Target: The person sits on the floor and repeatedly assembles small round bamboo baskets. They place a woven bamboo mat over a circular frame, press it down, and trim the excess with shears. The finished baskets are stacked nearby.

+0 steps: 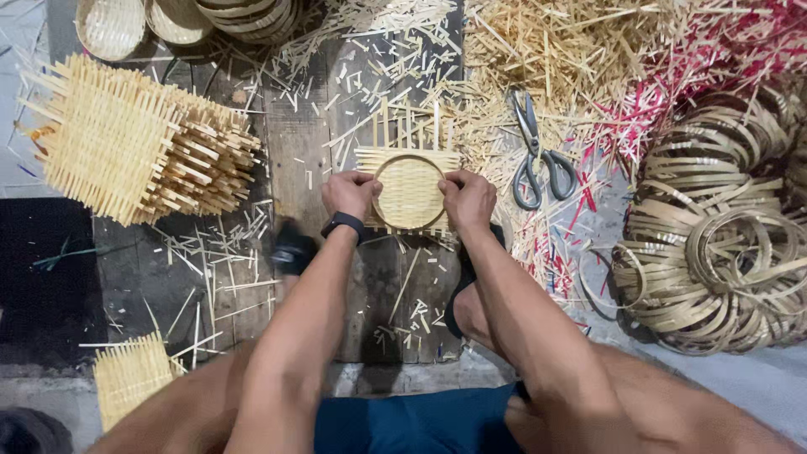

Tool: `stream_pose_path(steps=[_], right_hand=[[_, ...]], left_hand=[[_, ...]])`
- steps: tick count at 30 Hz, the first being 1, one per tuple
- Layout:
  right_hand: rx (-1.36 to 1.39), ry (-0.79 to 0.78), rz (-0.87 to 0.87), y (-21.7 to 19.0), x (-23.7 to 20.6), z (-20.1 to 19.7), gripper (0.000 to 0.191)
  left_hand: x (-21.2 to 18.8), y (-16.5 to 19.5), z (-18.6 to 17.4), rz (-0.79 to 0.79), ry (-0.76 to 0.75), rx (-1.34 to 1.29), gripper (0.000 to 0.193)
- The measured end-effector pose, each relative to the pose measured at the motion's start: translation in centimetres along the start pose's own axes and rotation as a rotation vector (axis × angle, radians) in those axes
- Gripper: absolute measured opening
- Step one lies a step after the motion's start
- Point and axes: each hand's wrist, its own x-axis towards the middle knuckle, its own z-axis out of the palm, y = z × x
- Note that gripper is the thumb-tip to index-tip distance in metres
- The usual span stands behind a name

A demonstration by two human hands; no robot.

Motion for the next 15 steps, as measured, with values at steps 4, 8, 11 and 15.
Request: stream_pose_path(steps=[4, 8, 11, 15], right_hand=[[-0.004, -0.007, 0.061, -0.1, 0.1, 0.1, 0.017], [0.0, -0.02, 0.093, 0.0, 0.3, 0.5, 0.018], [0.019, -0.014, 0.104, 0.1, 0.4, 0.8, 0.018], [0.036, -0.026, 0.129, 0.8, 0.5, 1.0, 0.019]], left_hand=[[0.6, -0.5, 0.2, -0.008, -0.011, 0.015, 0.019], [1.4, -0.9, 0.0, 0.005, -0.02, 0.036, 0.02], [1.9, -0.9, -0.4, 0.004, -0.053, 0.056, 0.021], [1.5, -1.0, -0.7, -0.041, -0.081, 0.03, 0.02]])
